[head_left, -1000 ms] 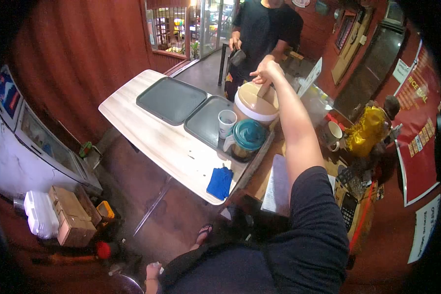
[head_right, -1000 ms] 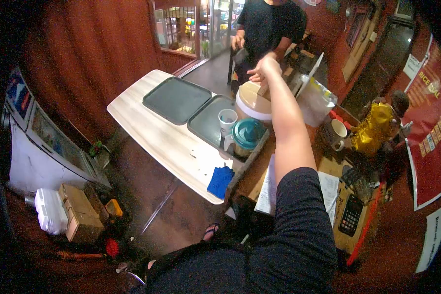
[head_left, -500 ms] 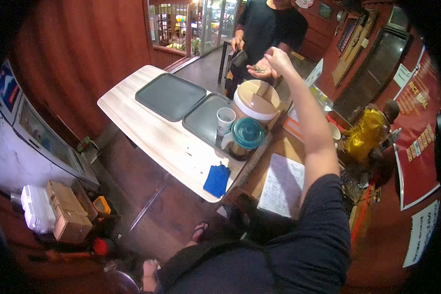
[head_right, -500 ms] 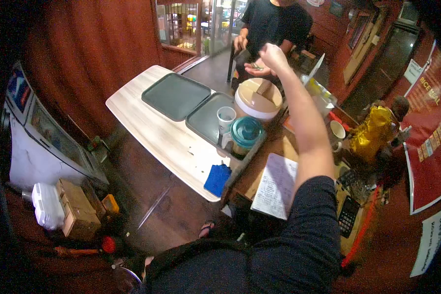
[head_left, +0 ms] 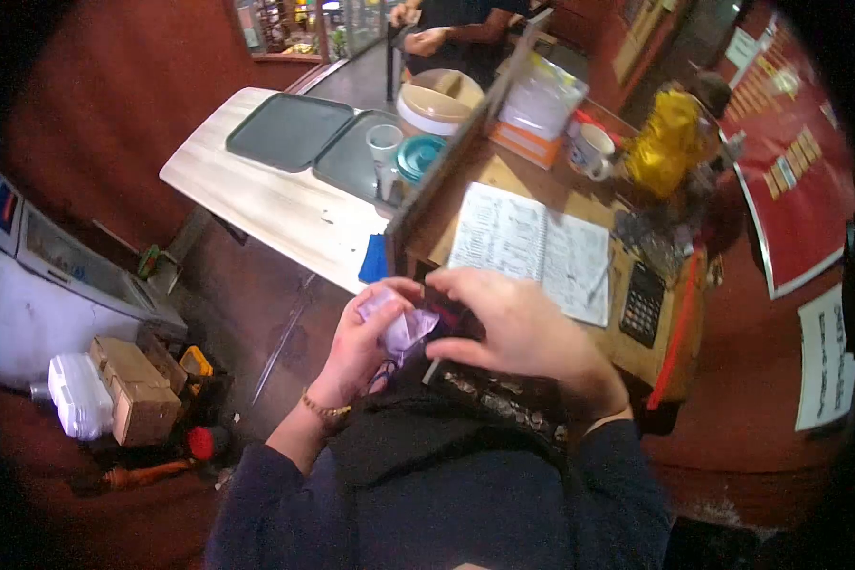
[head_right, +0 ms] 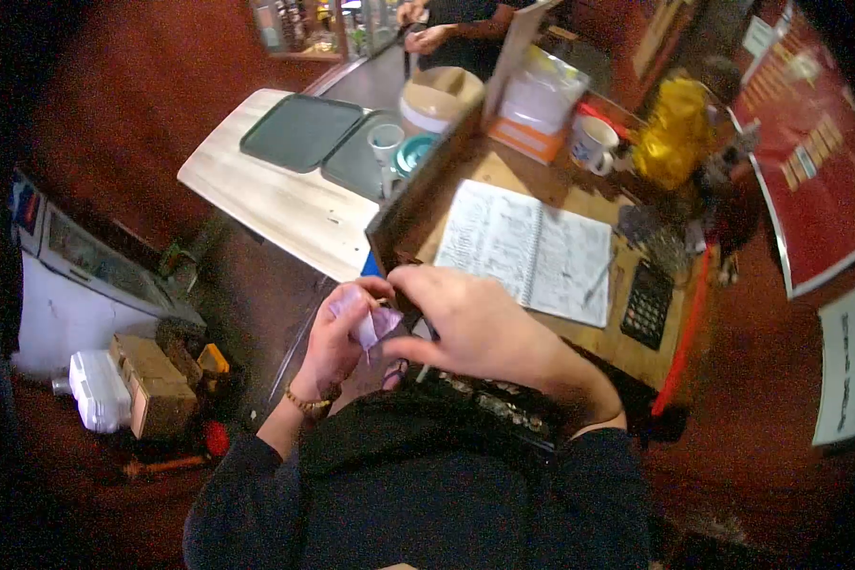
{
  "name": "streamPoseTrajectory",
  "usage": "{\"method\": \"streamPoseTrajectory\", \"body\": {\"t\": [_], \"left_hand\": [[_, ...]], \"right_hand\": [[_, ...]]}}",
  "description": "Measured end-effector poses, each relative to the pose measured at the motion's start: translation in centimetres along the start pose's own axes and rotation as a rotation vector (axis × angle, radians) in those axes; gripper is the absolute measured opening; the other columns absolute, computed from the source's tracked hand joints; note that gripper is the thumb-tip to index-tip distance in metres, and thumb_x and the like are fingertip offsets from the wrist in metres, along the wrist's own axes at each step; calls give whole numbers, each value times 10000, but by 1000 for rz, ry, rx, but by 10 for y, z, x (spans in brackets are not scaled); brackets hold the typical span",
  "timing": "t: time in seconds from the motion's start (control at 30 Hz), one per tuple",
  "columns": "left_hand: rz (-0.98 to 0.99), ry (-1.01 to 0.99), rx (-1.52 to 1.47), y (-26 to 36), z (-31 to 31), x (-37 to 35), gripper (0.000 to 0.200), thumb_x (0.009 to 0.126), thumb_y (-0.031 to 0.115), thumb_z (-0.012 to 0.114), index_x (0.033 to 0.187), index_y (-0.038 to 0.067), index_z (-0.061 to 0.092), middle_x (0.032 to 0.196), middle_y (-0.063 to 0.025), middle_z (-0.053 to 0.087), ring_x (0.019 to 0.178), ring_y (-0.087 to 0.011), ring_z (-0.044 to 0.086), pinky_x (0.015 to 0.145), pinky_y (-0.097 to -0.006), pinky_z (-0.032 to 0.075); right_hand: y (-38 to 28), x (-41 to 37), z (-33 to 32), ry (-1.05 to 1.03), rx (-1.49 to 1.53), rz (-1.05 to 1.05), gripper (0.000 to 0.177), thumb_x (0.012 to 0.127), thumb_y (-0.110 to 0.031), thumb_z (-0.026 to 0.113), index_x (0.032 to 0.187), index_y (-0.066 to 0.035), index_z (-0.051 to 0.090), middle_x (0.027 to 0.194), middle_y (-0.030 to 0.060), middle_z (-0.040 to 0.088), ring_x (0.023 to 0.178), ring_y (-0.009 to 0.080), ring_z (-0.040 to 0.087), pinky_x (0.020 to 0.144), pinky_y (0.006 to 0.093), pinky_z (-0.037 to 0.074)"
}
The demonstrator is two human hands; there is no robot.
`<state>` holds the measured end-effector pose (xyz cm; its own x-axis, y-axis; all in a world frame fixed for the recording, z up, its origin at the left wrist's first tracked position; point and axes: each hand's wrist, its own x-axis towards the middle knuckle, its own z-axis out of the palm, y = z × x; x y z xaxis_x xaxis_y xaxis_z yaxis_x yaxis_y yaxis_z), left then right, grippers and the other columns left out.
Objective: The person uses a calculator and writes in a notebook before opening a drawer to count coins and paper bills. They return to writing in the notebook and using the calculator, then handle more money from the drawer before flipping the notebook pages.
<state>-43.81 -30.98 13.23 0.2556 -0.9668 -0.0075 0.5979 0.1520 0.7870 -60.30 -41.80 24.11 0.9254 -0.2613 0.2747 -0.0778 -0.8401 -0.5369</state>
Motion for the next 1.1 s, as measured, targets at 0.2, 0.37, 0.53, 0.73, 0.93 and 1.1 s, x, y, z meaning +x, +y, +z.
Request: {"method": "streamPoseTrajectory", "body": {"t": [0.2, 0.37, 0.53, 0.73, 0.93, 1.1], "left_hand": [[-46, -20, -69, -52, 38, 12, 201, 898, 163, 555, 1015, 0, 567, 1115, -110, 576, 971, -174, 576, 866, -311, 454], [-205, -50, -54, -96, 43, 9, 296, 922, 218, 530, 1131, 8, 536, 1028, -67, 608, 901, -148, 600, 806, -281, 475], [-263, -31, -17, -127, 58, 2, 283, 907, 210, 565, 1118, 21, 562, 970, -47, 625, 873, -135, 604, 778, -278, 478], [-282, -42, 63, -135, 63, -5, 277, 880, 170, 592, 1109, 15, 584, 954, -40, 633, 869, -122, 602, 785, -276, 479], [-484, -216, 317, -133, 23, -26, 355, 894, 176, 556, 1179, -35, 538, 1098, -116, 608, 1018, -164, 564, 895, -288, 434], [-636, -198, 200, -140, 34, -42, 332, 910, 203, 515, 1123, -49, 548, 1085, -152, 610, 1006, -203, 585, 907, -333, 452]], "right_hand": [[58, -84, 67, 261, 599, 372, 239, 809, 7, 571, 1046, 23, 537, 798, 96, 640, 752, 123, 618, 702, 273, 499], [61, -135, 75, 367, 1013, 587, 331, 834, -148, 678, 1080, 4, 517, 916, 48, 613, 828, 101, 588, 706, 256, 488], [76, -163, 93, 414, 817, 571, 265, 840, -111, 648, 1048, 9, 533, 891, 45, 616, 786, 87, 588, 661, 229, 478], [97, -191, 116, 450, 959, 708, 114, 867, -45, 576, 967, 9, 563, 818, 26, 602, 685, 69, 583, 576, 206, 482], [122, -237, 170, 380, 1101, 701, 108, 837, -50, 578, 909, 27, 552, 691, 37, 594, 578, 90, 590, 521, 235, 490], [107, -237, 164, 253, 1114, 696, 229, 835, -48, 608, 1047, -5, 530, 870, 50, 617, 812, 102, 596, 720, 263, 488]]}}
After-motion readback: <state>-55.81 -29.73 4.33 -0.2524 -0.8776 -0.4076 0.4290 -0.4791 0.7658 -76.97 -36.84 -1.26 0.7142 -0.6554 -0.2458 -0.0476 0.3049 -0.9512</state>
